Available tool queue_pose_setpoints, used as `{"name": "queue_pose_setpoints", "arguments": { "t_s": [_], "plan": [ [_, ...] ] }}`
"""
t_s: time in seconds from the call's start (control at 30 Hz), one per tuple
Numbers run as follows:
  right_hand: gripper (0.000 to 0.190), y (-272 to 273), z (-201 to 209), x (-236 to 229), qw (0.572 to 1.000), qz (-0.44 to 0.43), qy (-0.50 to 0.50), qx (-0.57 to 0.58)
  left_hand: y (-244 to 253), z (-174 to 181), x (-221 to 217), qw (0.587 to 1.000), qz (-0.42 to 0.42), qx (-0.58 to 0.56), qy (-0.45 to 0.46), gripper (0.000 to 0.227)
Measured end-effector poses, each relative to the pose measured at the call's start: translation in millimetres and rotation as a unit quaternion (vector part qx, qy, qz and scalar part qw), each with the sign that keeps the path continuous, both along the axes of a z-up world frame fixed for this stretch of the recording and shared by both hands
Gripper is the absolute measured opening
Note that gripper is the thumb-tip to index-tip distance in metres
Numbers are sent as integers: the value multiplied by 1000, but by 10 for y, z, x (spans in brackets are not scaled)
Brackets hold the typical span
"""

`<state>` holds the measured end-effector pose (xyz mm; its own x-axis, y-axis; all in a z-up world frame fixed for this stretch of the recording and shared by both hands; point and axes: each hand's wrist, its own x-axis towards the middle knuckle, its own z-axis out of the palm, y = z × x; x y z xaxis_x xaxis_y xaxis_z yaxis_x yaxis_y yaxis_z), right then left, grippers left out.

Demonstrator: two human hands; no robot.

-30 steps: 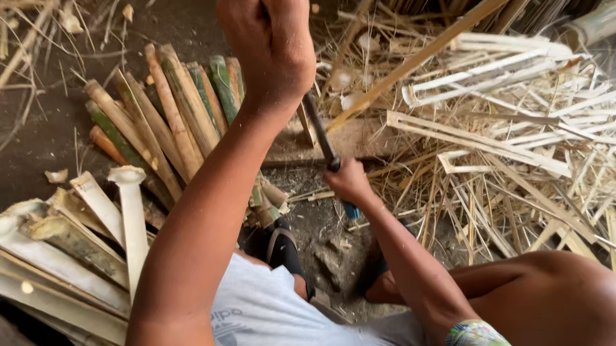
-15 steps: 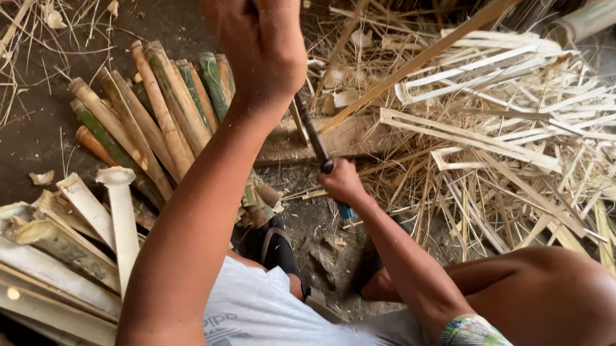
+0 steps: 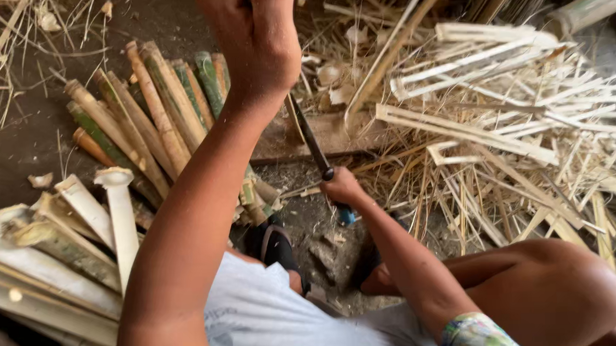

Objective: The person sits on the ground and uses a machete to split bamboo poles into thin strips. They repeatedly position a bamboo piece on a wooden block, strike it with the machete to split it, and then set the resulting strips aside.

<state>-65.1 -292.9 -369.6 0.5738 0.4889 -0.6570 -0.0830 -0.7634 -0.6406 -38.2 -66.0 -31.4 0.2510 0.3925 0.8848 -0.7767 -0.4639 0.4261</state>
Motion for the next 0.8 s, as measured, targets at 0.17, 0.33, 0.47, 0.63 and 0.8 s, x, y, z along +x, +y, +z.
{"name": "queue_pose_setpoints", "arguments": {
  "t_s": [0.17, 0.33, 0.47, 0.63, 0.8],
  "plan": [
    [17, -511, 203, 308, 985, -159, 55, 21, 41, 24, -58, 1000, -12, 21, -18, 36],
    [23, -658, 398, 312, 954, -265, -131, 49, 91, -32, -205, 998, -35, -27, 46, 35],
    [30, -646, 563, 67, 951, -135, -266, 76, 122, 100, -308, 988, -22, -107, 111, 30],
    [23, -700, 766, -160, 990, -79, -119, -24, -26, 332, -786, 997, 25, -54, 40, 24],
    [22, -486, 1298, -458, 992, -30, -124, -21, -345, 374, -1216, 987, 72, -83, 115, 29]
  ]
}}
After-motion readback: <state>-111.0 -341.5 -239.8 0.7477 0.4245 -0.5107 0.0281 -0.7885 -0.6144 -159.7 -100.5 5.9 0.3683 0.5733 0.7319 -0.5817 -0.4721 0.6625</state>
